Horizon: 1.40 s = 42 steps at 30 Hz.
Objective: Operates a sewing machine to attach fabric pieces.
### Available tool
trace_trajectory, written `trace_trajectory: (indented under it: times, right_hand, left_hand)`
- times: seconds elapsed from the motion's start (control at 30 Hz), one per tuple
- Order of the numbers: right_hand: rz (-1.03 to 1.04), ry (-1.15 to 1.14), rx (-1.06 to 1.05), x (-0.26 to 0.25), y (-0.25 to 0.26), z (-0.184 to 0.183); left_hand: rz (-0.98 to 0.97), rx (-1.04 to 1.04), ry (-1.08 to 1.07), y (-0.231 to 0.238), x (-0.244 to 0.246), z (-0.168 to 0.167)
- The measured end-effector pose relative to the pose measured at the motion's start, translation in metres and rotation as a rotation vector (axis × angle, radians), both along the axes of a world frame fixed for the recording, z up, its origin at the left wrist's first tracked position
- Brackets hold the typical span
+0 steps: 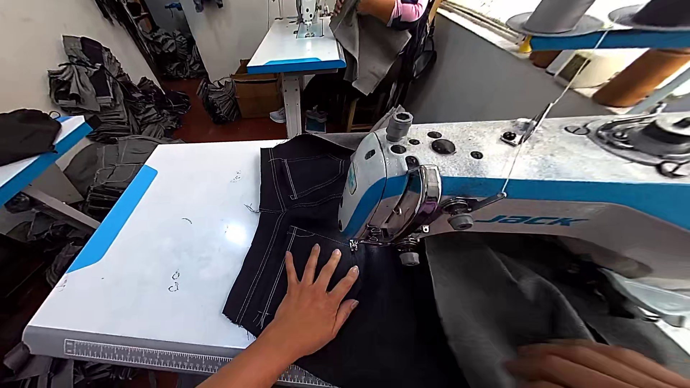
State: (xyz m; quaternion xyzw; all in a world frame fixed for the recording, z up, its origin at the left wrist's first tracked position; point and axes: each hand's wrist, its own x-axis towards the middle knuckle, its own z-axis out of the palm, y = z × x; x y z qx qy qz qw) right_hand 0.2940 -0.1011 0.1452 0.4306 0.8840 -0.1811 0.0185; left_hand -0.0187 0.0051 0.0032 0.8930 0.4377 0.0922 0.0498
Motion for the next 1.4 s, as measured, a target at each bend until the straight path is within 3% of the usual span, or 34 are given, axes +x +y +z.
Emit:
trace_trajectory:
  times: [0.03, 0.1, 0.17, 0.33, 0.53, 0.87, 1.17, 1.4]
  right_hand:
    - [0.061, 0.161, 0.076, -0.024, 0.015, -0.009]
    - [0.069, 0.406, 0.383, -0.07, 0.055, -0.062]
    - [0.025, 0.365, 0.602, -0.095, 0.082, -0.112]
    - [-0.119, 0.36, 0.645, -0.093, 0.07, -0.157]
    - [-0.213, 0.462, 0.587, -0.096, 0.068, -0.162]
    - [-0.173, 0.453, 0.577, -0.092, 0.07, -0.166]
    - [-0.184, 0.4, 0.559, -0.085, 0.111, -0.164]
    - [-0.184, 0.447, 0.588, -0.084, 0.109, -0.164]
  left_hand:
    - [-0.026, 0.019, -0.024, 0.002, -0.003, -0.001]
    - [-0.09, 0.05, -0.128, 0.006, -0.011, -0.005]
    - [-0.137, -0.017, -0.213, 0.008, -0.02, -0.004]
    - [-0.284, -0.074, -0.159, 0.015, -0.038, -0.001]
    - [-0.355, 0.031, -0.082, 0.02, -0.043, -0.002]
    - [-0.343, 0.036, -0.107, 0.02, -0.043, -0.005]
    - [-0.332, 0.04, -0.1, 0.069, -0.036, -0.001]
    - [-0.351, 0.031, -0.092, 0.076, -0.038, 0.0]
